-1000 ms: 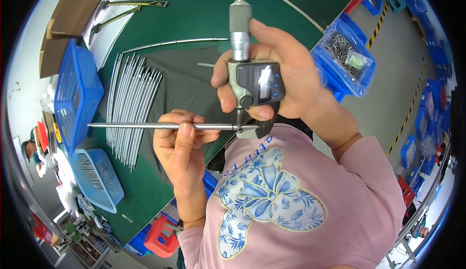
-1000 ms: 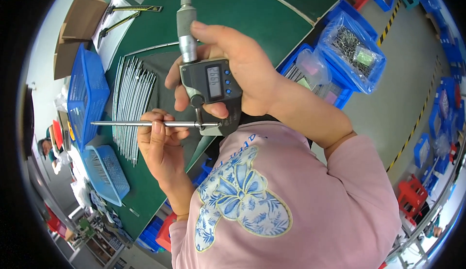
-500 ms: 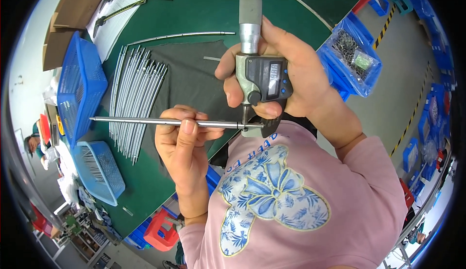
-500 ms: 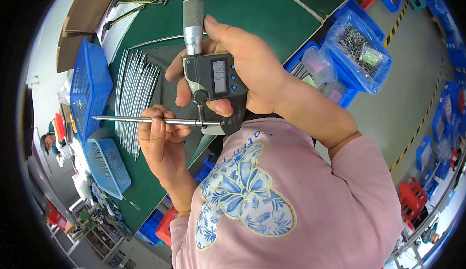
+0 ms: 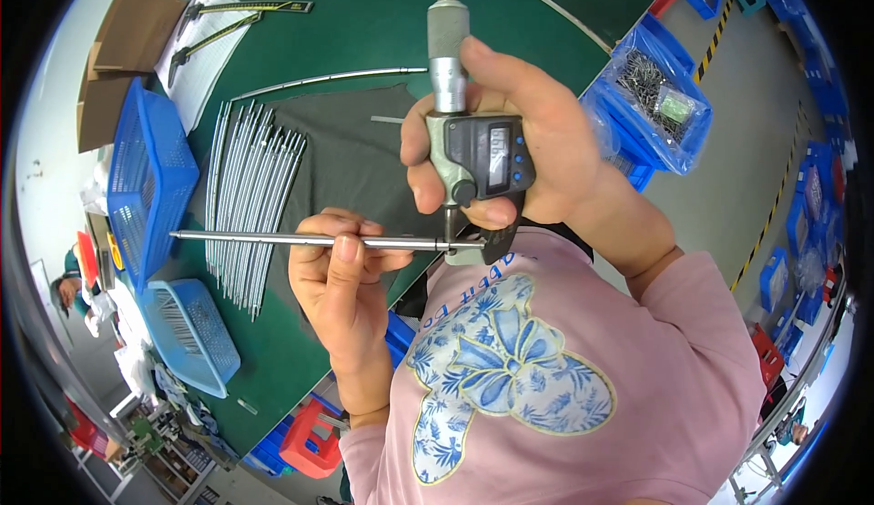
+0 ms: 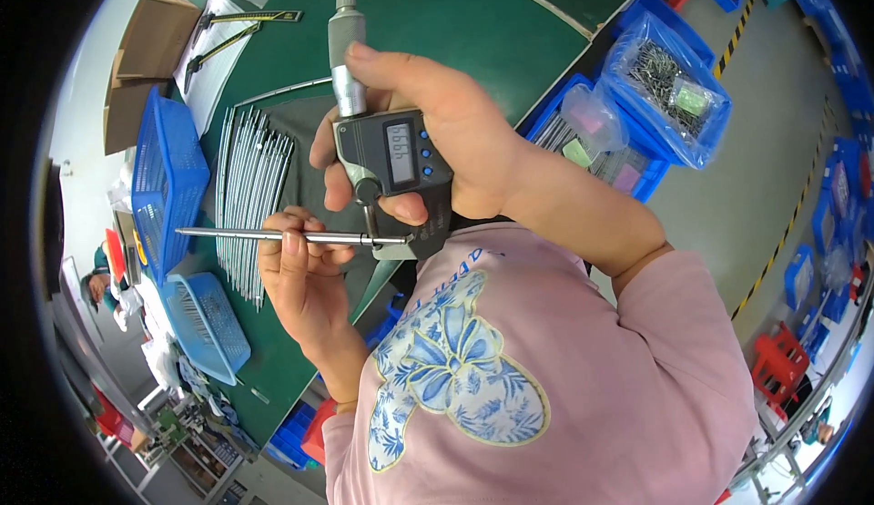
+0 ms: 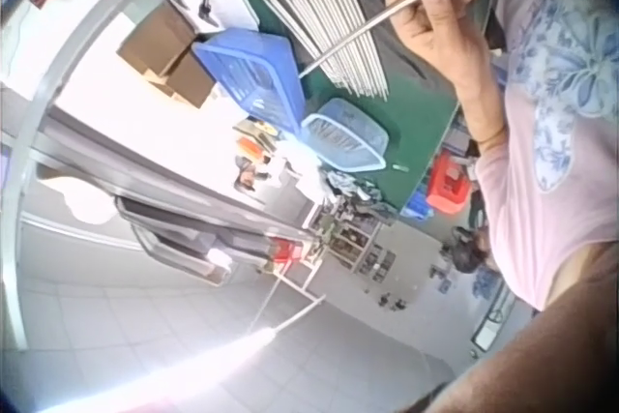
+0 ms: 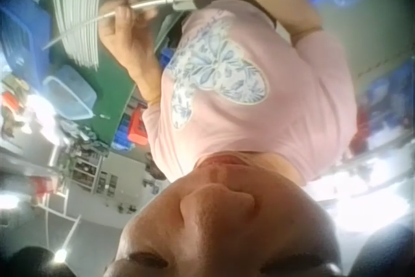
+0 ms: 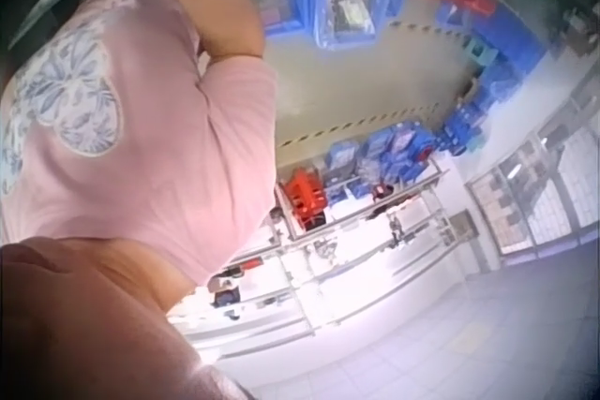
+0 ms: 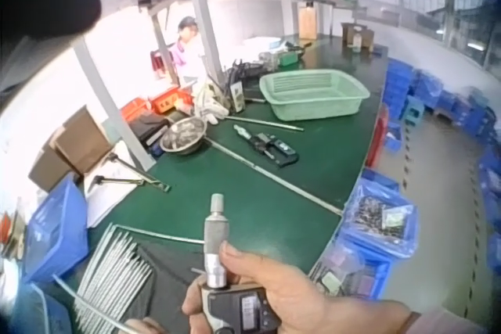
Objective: Inspecting and measuring metal rods using a digital micrometer on a workshop bench.
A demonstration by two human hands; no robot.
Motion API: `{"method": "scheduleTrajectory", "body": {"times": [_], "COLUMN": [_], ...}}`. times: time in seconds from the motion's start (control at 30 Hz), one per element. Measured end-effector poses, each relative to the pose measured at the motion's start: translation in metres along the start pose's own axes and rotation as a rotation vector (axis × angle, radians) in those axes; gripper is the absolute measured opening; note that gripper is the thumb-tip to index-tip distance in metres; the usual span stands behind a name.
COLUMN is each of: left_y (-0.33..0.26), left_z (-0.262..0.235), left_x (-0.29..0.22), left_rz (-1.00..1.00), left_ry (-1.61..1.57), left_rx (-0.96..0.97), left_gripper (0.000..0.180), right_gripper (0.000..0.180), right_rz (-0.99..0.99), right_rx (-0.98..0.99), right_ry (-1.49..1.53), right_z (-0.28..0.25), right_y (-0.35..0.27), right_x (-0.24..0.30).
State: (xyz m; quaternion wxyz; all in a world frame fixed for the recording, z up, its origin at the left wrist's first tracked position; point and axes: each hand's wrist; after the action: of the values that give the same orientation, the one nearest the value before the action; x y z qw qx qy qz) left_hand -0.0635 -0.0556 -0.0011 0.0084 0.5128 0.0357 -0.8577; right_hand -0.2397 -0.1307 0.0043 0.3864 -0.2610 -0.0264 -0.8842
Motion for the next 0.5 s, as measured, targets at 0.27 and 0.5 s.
{"method": "scheduleTrajectory", "body": {"times": [0.27,0.5], "left_y": [-0.0005,-0.001], "left_z": [0.0006,0.0023], "left_x": [-0.0029,-0.004], "left_rz": [-0.007,0.014], "left_ry": [0.008,0.024], "left_rx": [-0.006,-0.016], "left_gripper": [0.014,0.014], "right_gripper": [0.055,0.068], "right_rz": [-0.028,-0.007], "right_rx": [-0.008,-0.047], "right_ry": [0.032,0.029], "right_z": [0.0018,0.0035], "right_y": [-0.0022,-0.0023], "right_x": [-0.0009,0.0011]}}
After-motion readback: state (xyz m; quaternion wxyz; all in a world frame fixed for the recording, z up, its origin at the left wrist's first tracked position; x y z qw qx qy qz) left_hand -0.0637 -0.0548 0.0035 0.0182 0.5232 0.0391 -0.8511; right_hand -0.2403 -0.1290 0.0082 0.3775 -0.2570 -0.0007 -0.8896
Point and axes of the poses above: each hand's wrist, its own y-axis towards the middle knuckle, its own z-axis out of the palm, x = y × z
